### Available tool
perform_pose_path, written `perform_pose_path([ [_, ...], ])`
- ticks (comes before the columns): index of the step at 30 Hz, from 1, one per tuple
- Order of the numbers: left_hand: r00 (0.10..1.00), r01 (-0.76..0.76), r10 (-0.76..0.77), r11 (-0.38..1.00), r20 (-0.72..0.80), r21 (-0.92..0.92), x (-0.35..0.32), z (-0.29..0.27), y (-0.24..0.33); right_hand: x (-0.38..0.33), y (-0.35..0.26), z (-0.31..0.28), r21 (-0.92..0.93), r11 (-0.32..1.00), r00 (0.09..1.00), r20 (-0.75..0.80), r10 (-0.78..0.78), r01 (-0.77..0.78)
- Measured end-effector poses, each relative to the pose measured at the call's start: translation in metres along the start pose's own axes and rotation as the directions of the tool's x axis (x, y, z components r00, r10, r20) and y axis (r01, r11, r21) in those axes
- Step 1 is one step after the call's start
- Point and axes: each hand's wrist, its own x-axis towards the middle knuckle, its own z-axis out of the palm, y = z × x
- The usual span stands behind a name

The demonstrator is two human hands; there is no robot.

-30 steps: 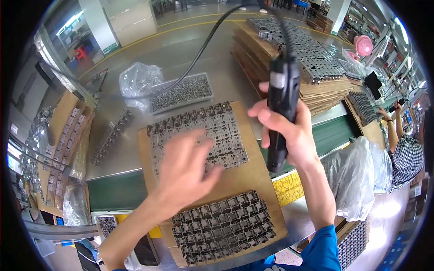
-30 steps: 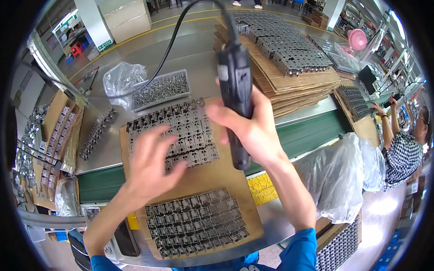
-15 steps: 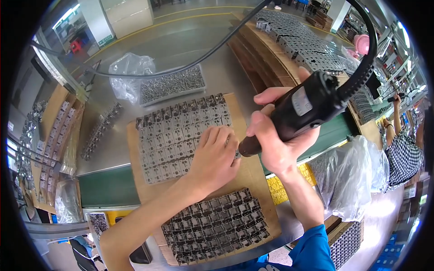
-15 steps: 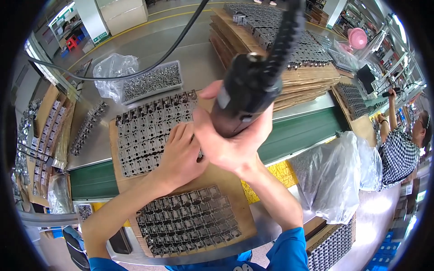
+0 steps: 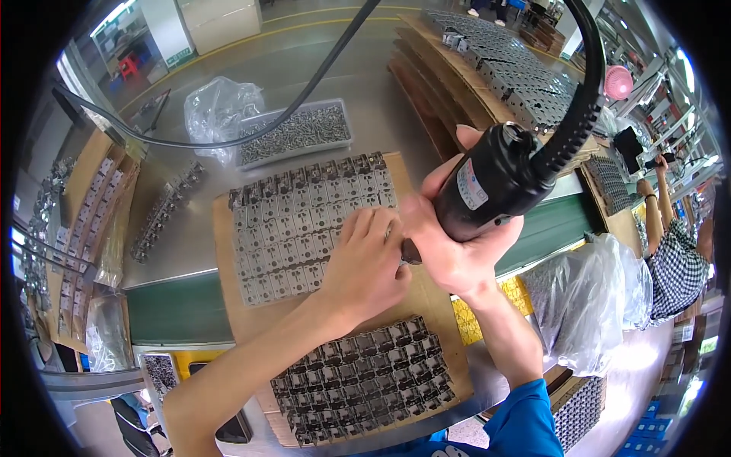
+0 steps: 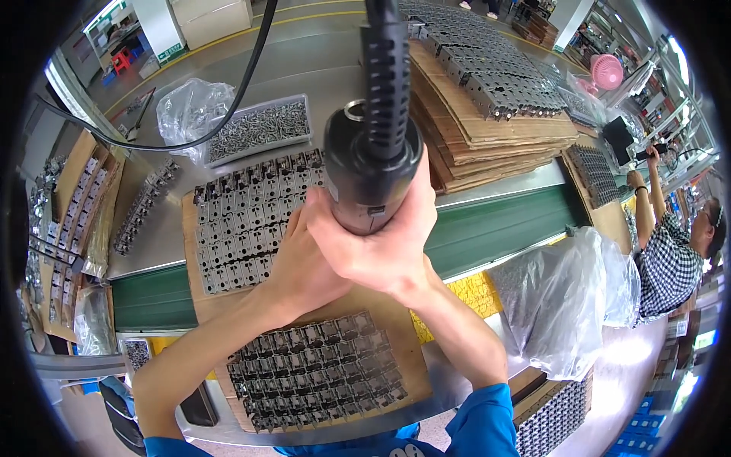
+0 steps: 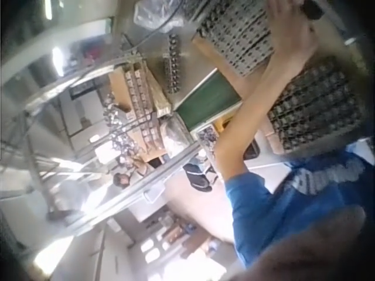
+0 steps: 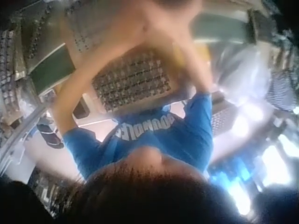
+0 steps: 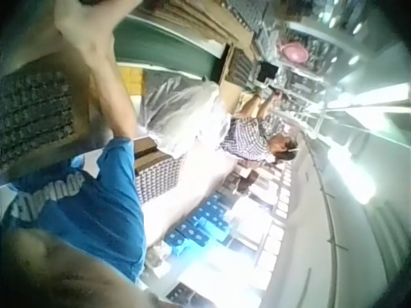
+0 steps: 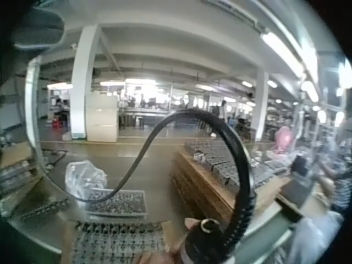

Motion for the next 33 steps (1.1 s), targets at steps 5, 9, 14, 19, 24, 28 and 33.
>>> perform_pose_path([
  [5, 0.996, -0.046, 0.049, 0.998, -0.070, 0.039, -0.0012, 0.0022, -0.0020, -0.0008, -0.0008, 0.0011, 0.003, 1.000, 1.000, -0.015, -0.013, 0.013],
  [9, 0.999, -0.040, 0.040, 0.999, -0.037, -0.003, -0.0033, 0.0023, -0.0028, -0.0010, -0.0064, 0.0032, 0.010, 0.999, 0.999, -0.004, 0.036, -0.036],
  [14, 1.000, -0.014, 0.014, 1.000, -0.003, -0.017, -0.0016, 0.0003, 0.0001, -0.0010, -0.0052, -0.0006, -0.036, 0.999, 1.000, 0.020, 0.012, -0.012],
  [19, 1.000, -0.020, 0.020, 1.000, 0.001, 0.006, -0.0020, 0.0001, -0.0013, 0.0007, -0.0077, 0.0021, -0.010, 0.999, 0.999, 0.014, 0.032, -0.031],
  [24, 0.998, -0.048, 0.048, 0.999, -0.039, 0.013, -0.0017, 0.0020, -0.0031, 0.0014, -0.0059, 0.0005, -0.017, 1.000, 1.000, 0.028, 0.004, -0.003],
  [28, 1.000, -0.029, 0.029, 0.999, -0.002, -0.018, -0.0012, 0.0043, -0.0047, 0.0017, -0.0034, -0.0013, 0.024, 0.999, 1.000, 0.014, 0.025, -0.026],
  [33, 0.999, -0.039, 0.039, 0.999, -0.002, 0.007, -0.0016, 0.0053, -0.0055, 0.0006, -0.0015, -0.0013, 0.031, 0.999, 1.000, 0.011, -0.007, 0.006],
])
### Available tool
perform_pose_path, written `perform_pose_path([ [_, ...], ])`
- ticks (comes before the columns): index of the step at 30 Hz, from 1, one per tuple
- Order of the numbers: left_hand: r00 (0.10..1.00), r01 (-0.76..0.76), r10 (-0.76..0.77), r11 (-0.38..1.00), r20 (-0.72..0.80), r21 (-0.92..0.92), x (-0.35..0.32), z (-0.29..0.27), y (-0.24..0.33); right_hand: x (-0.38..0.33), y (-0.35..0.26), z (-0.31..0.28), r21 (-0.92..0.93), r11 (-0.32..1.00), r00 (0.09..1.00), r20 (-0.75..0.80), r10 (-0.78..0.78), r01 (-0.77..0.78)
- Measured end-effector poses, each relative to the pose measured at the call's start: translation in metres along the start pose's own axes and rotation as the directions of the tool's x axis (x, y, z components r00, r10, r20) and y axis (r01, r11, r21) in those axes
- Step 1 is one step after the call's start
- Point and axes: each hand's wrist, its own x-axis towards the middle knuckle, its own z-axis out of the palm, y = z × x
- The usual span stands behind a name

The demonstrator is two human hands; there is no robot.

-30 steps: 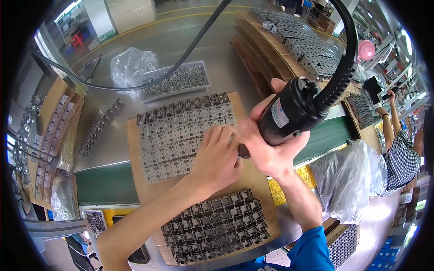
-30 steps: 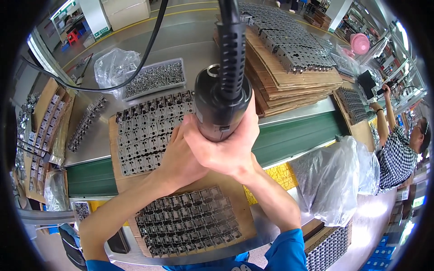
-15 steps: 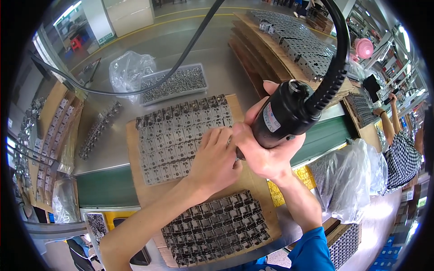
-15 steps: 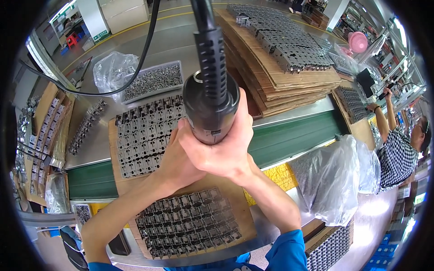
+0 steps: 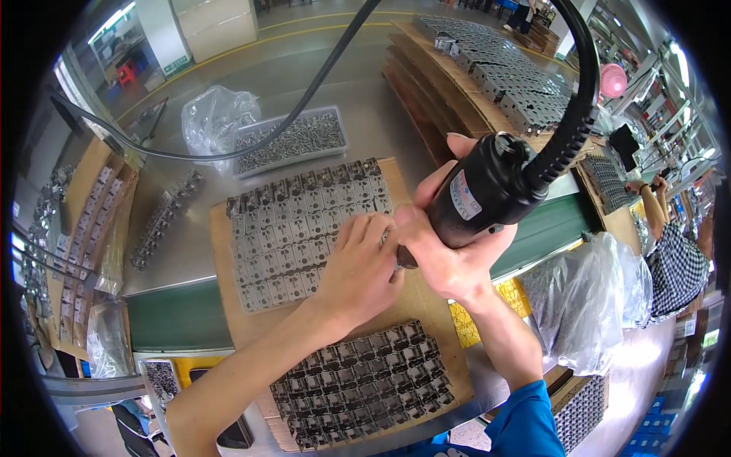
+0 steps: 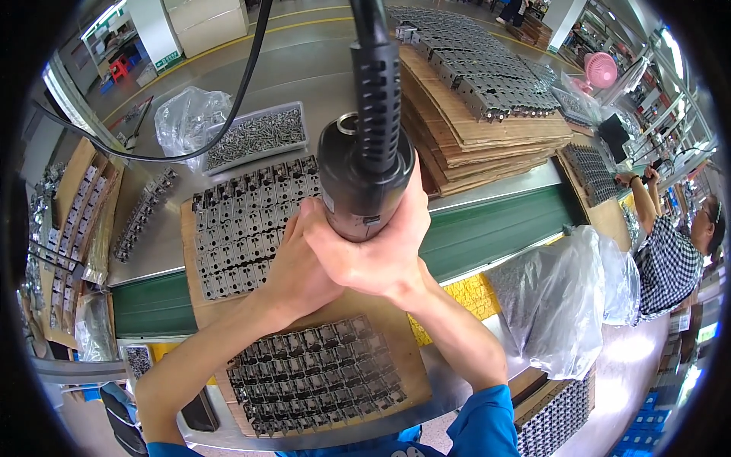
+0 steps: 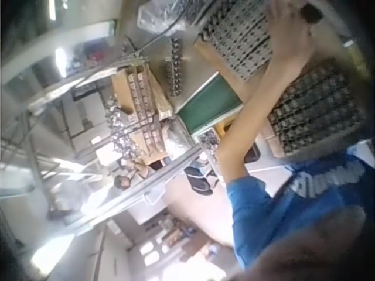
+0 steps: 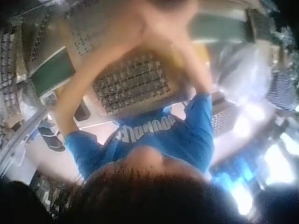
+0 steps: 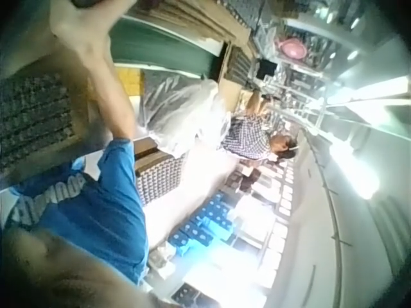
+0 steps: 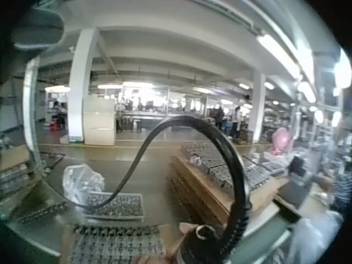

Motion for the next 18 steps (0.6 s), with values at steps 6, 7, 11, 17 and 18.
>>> perform_pose_path([
  [6, 1.000, -0.011, 0.010, 1.000, -0.027, -0.011, -0.0002, -0.0007, 0.0011, -0.0002, -0.0002, -0.0018, -0.020, 1.000, 1.000, 0.018, -0.012, 0.012],
  [7, 0.999, -0.010, 0.009, 1.000, -0.039, -0.014, -0.0002, -0.0006, 0.0013, -0.0003, 0.0003, -0.0021, -0.024, 1.000, 1.000, 0.018, -0.018, 0.019],
  [11, 0.998, -0.022, 0.023, 1.000, -0.052, 0.008, 0.0002, -0.0010, 0.0010, 0.0012, -0.0008, -0.0020, -0.045, 0.998, 0.999, 0.030, -0.037, 0.038],
  [17, 1.000, 0.002, -0.002, 1.000, -0.007, -0.008, -0.0009, -0.0024, 0.0018, -0.0001, -0.0020, 0.0000, -0.024, 0.999, 0.998, 0.030, -0.046, 0.047],
  [18, 1.000, 0.002, -0.002, 1.000, -0.007, -0.009, -0.0009, -0.0020, 0.0018, -0.0002, -0.0020, -0.0003, -0.022, 0.999, 0.999, 0.029, -0.042, 0.043],
])
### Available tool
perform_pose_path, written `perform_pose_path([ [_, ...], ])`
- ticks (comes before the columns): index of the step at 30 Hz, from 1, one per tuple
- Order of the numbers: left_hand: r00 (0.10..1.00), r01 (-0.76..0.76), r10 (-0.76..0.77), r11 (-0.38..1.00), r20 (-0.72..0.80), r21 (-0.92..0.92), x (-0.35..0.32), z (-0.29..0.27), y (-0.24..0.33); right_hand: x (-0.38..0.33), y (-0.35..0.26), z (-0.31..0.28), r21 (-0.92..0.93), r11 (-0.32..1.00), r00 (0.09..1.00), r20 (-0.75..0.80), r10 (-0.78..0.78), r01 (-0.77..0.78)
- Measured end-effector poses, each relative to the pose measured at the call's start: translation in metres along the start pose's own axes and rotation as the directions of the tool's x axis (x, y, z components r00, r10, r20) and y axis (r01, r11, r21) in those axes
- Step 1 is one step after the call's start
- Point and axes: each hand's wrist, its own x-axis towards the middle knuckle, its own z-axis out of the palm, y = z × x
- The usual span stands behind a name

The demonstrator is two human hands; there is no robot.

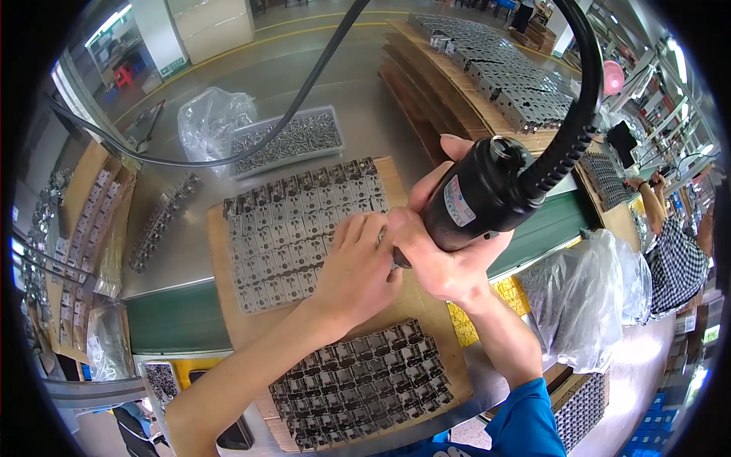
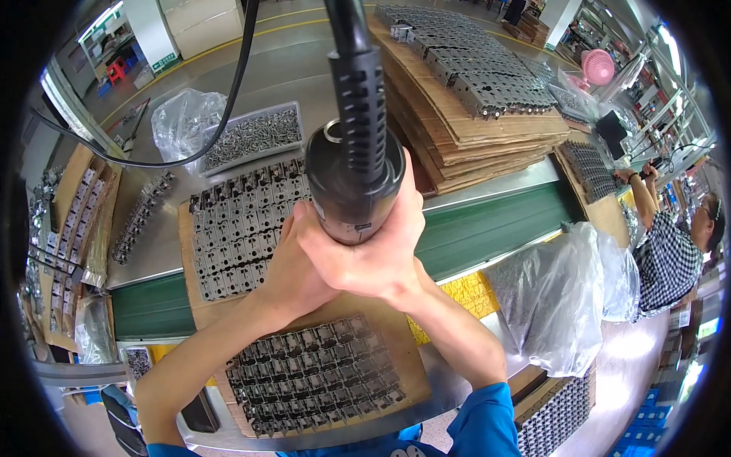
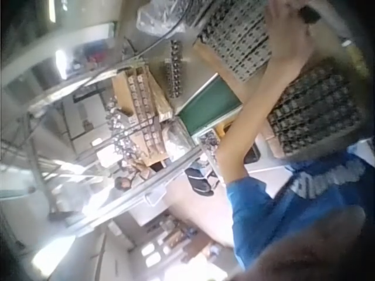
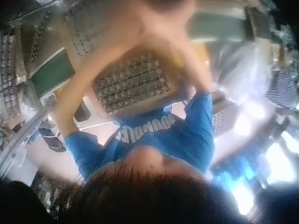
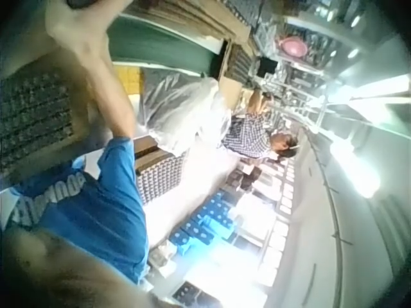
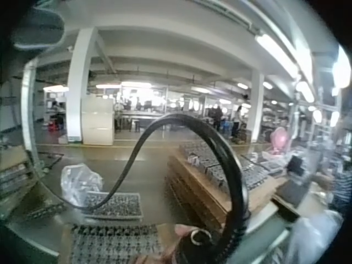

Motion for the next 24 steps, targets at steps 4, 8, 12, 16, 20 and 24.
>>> perform_pose_path([
  [4, 0.999, -0.013, 0.014, 1.000, -0.037, 0.009, 0.002, 0.002, -0.001, 0.002, 0.002, -0.005, -0.055, 0.998, 0.999, -0.007, -0.032, 0.032],
  [8, 0.994, -0.035, 0.035, 0.999, -0.106, 0.007, 0.001, 0.002, -0.001, 0.004, -0.004, -0.001, 0.084, 0.996, 0.996, -0.074, 0.039, -0.033],
  [12, 0.995, -0.031, 0.031, 1.000, -0.095, 0.002, 0.000, 0.002, -0.001, 0.005, -0.005, 0.000, 0.125, 0.992, 0.993, -0.109, 0.041, -0.028],
  [16, 0.993, -0.080, 0.088, 0.993, -0.085, 0.088, 0.000, -0.013, 0.005, 0.005, 0.001, -0.008, 0.002, 1.000, 0.997, -0.071, -0.018, 0.018],
  [20, 0.992, -0.087, 0.097, 0.989, -0.085, 0.120, -0.007, -0.025, 0.001, 0.003, -0.008, 0.000, 0.145, 0.987, 0.988, -0.124, 0.092, -0.073],
  [24, 0.992, -0.073, 0.083, 0.992, -0.094, 0.104, -0.010, -0.011, -0.008, 0.001, -0.006, -0.001, 0.093, 0.996, 0.996, -0.082, 0.018, -0.010],
])
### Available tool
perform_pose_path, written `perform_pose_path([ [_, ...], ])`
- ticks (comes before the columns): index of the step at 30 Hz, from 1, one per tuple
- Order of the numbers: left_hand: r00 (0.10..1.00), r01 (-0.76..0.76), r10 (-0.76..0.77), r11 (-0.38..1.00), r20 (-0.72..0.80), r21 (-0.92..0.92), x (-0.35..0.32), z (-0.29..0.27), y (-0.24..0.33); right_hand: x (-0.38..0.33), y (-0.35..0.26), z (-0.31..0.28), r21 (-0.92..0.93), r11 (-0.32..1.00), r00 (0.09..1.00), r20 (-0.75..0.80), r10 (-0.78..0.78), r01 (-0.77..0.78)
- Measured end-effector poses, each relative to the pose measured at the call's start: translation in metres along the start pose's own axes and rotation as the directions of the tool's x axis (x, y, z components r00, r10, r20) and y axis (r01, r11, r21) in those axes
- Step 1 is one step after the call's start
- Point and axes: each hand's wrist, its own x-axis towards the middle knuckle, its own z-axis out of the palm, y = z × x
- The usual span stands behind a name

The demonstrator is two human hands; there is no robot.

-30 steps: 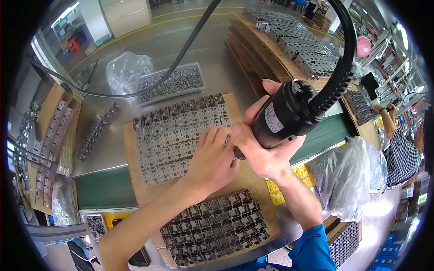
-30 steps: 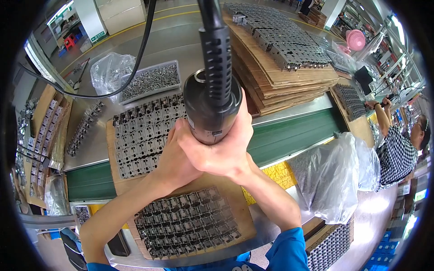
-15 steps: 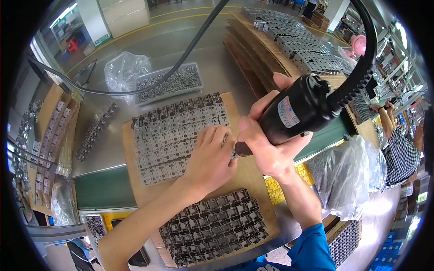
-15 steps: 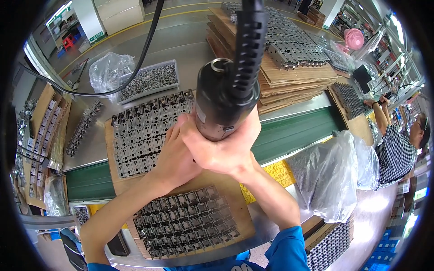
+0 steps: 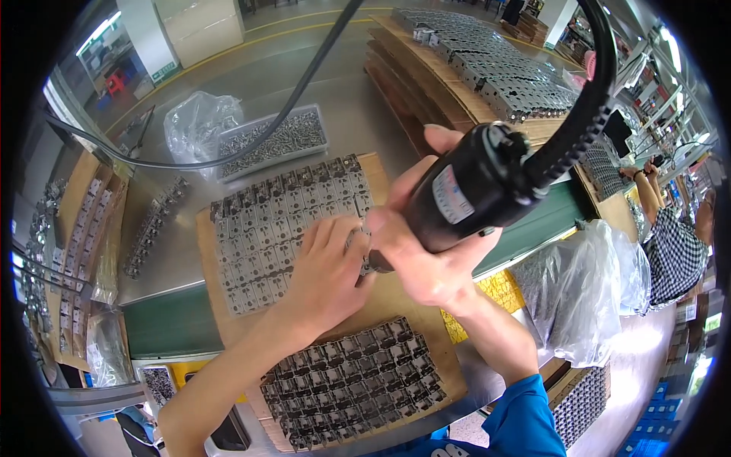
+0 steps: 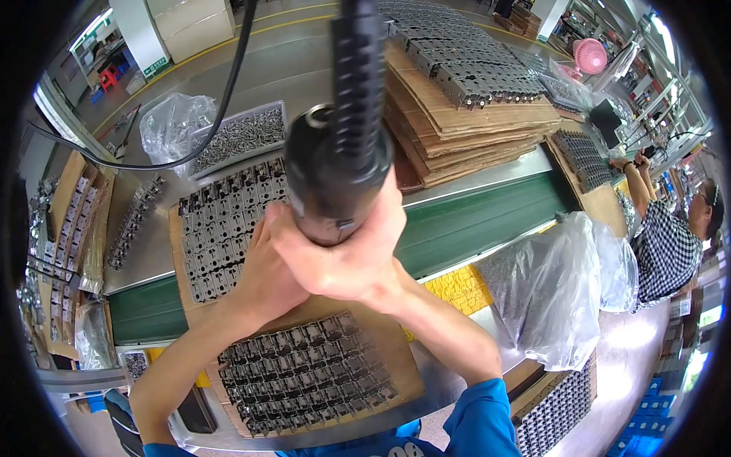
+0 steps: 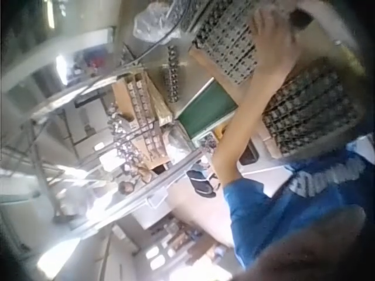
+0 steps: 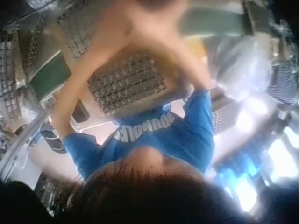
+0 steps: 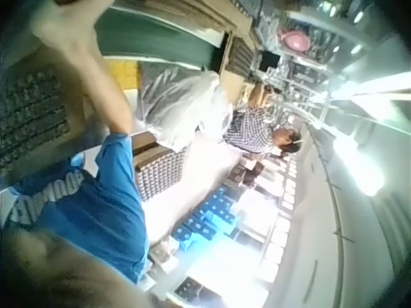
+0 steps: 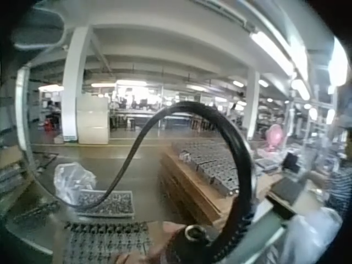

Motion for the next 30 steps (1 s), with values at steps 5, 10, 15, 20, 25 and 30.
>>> perform_pose_path([
  [5, 0.996, 0.034, -0.026, 0.996, 0.089, -0.081, -0.002, -0.002, -0.004, -0.006, 0.002, 0.003, -0.052, 0.999, 0.998, 0.061, 0.000, 0.004],
  [10, 0.999, 0.017, -0.014, 0.998, 0.042, -0.068, -0.004, 0.001, -0.002, -0.005, 0.003, 0.005, -0.054, 0.998, 0.997, 0.078, -0.013, 0.017],
  [15, 1.000, 0.014, -0.013, 0.999, 0.019, -0.046, -0.004, 0.003, -0.002, -0.008, 0.003, 0.008, -0.017, 1.000, 0.999, 0.041, 0.024, -0.024],
  [20, 0.998, 0.023, -0.019, 0.998, 0.066, -0.057, -0.006, 0.001, -0.004, -0.006, 0.001, 0.010, 0.015, 0.999, 0.999, 0.030, 0.039, -0.040],
  [25, 0.997, 0.056, -0.048, 0.988, 0.061, -0.145, -0.003, -0.005, -0.002, -0.005, 0.001, 0.012, -0.113, 0.993, 0.996, 0.093, -0.014, 0.024],
  [30, 0.997, 0.046, -0.035, 0.984, 0.068, -0.173, -0.004, -0.002, -0.005, -0.005, 0.000, 0.013, -0.092, 0.996, 0.995, 0.097, 0.001, 0.008],
])
